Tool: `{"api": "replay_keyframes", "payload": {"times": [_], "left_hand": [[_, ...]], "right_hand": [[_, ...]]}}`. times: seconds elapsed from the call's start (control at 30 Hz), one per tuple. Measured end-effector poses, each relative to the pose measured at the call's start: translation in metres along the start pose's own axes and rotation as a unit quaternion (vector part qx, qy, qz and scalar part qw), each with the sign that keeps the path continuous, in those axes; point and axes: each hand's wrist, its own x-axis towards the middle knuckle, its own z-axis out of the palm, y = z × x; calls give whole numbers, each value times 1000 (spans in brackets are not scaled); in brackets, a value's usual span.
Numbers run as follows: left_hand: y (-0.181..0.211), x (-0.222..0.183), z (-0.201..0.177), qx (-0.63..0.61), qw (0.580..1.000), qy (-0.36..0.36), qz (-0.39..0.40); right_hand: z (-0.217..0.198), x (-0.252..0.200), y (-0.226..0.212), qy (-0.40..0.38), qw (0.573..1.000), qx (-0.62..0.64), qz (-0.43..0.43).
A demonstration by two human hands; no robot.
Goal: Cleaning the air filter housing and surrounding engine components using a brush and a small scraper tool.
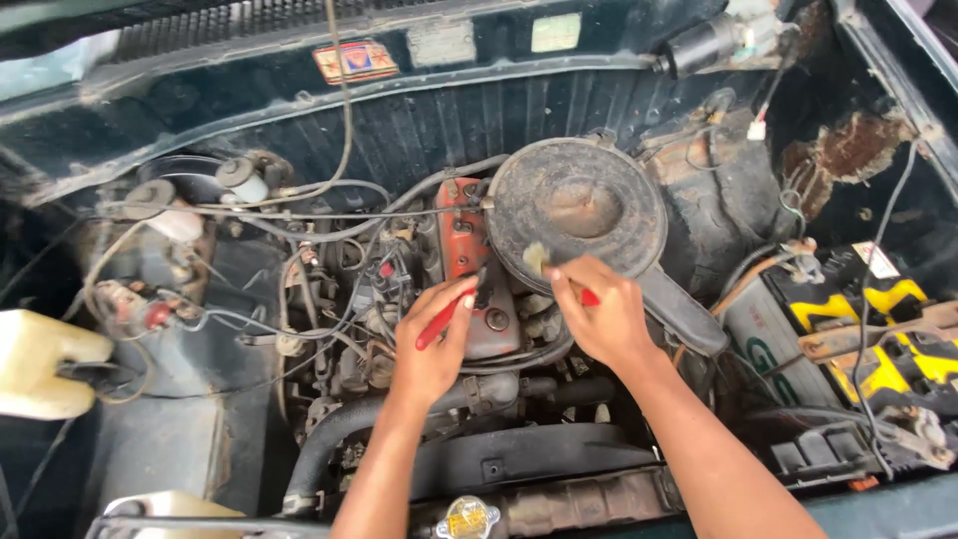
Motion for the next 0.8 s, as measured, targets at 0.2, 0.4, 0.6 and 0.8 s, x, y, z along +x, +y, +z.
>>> {"api": "replay_keyframes", "payload": {"times": [0.2, 0.4, 0.6, 0.8], "left_hand": [[3, 14, 48, -90, 992, 91, 1], [-26, 15, 37, -62, 984, 126, 107], [-21, 23, 5, -6, 997, 41, -62], [-47, 18, -20, 98, 987, -61, -114]], "right_hand": [[-11, 5, -12, 40, 998, 41, -5], [-5, 4, -17, -22, 999, 43, -23], [-4, 3, -29, -100, 989, -6, -106], [17, -14, -10, -109, 994, -18, 4]]}}
